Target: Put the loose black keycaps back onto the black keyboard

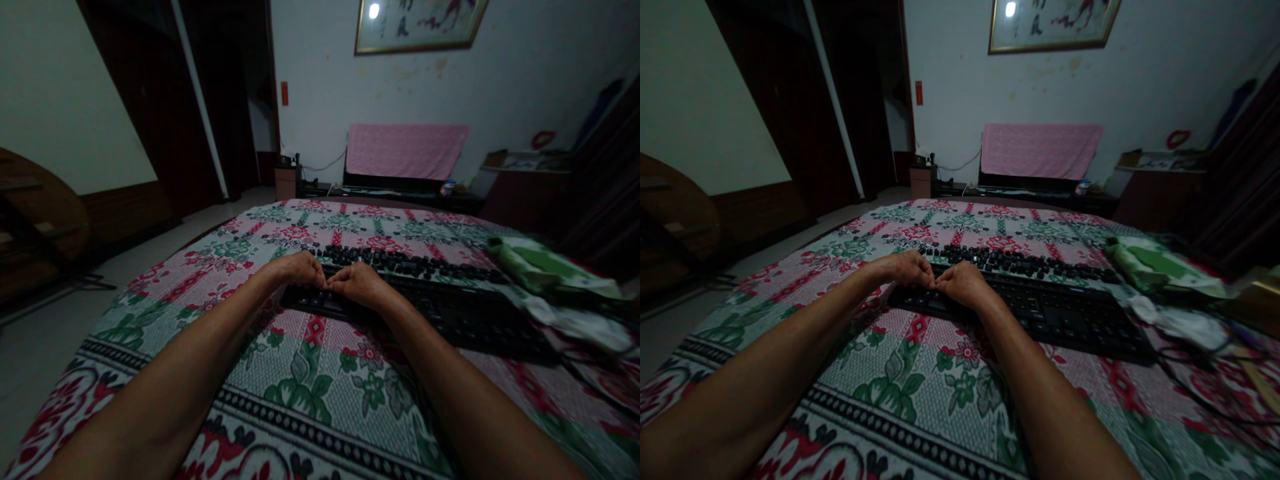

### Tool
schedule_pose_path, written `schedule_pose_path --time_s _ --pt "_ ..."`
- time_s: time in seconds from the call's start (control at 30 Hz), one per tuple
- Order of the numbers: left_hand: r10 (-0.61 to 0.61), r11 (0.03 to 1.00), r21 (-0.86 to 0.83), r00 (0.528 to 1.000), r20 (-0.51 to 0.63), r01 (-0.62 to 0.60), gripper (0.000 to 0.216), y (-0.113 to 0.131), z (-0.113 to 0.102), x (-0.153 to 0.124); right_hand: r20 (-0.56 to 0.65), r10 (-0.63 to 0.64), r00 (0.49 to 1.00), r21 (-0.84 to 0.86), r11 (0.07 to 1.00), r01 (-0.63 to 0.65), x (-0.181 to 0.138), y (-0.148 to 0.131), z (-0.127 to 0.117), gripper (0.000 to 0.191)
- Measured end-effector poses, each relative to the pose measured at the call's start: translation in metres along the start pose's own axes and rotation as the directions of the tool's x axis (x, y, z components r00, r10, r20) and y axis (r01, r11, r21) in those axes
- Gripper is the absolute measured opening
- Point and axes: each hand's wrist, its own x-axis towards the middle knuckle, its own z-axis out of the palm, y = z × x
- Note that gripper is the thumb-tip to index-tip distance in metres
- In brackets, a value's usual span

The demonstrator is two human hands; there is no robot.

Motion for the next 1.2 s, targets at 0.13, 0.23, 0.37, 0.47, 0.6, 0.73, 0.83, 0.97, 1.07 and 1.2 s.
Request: schedule_pose_path --time_s 0.13,0.23,0.37,0.47,0.6,0.73,0.83,0.97,1.07,1.2 --pt "-0.012 1.0 -0.023 1.0 -0.005 0.011 0.023 0.001 -0.001 -0.001 -0.016 0.027 0.999 -0.023 0.999 -0.028 -0.001 -0.004 -0.001 0.025" --pt "-0.024 0.999 -0.026 1.0 -0.008 0.024 0.022 0.001 0.0 0.0 -0.015 0.022 1.0 -0.042 0.999 -0.023 -0.001 -0.006 -0.001 0.024" --pt "-0.022 1.0 -0.014 1.0 -0.016 0.021 0.02 -0.001 0.002 0.004 -0.025 0.025 0.999 -0.067 0.997 -0.027 -0.002 -0.008 0.0 0.022" --pt "-0.026 1.0 0.005 0.999 -0.022 0.026 0.019 -0.002 0.003 0.006 -0.027 0.026 0.999 -0.084 0.996 -0.028 -0.002 -0.01 0.0 0.022" --pt "-0.039 0.999 0.018 0.999 -0.008 0.04 0.021 -0.003 0.003 0.008 -0.021 0.008 1.0 -0.092 0.996 -0.01 -0.002 -0.007 0.001 0.021" --pt "-0.036 0.999 0.04 0.999 -0.004 0.036 0.021 -0.006 0.003 0.01 -0.055 -0.004 0.998 -0.107 0.994 -0.002 -0.002 -0.003 0.002 0.022" --pt "-0.026 0.999 0.019 1.0 0.002 0.026 0.021 -0.006 0.003 0.008 -0.067 -0.065 0.996 -0.112 0.992 0.058 -0.004 -0.003 0.002 0.022" --pt "-0.016 1.0 0.01 1.0 -0.017 0.016 0.022 -0.003 0.005 0.003 -0.077 -0.119 0.99 -0.072 0.991 0.113 -0.015 -0.002 -0.005 0.025" --pt "-0.032 0.999 0.031 0.999 -0.04 0.033 0.022 -0.001 0.007 0.0 -0.198 -0.099 0.975 -0.096 0.992 0.081 -0.031 0.002 -0.014 0.026" --pt "-0.082 0.996 0.031 0.994 -0.068 0.084 0.022 0.001 0.009 0.0 -0.347 -0.095 0.933 -0.187 0.982 0.03 -0.06 0.014 -0.025 0.026"
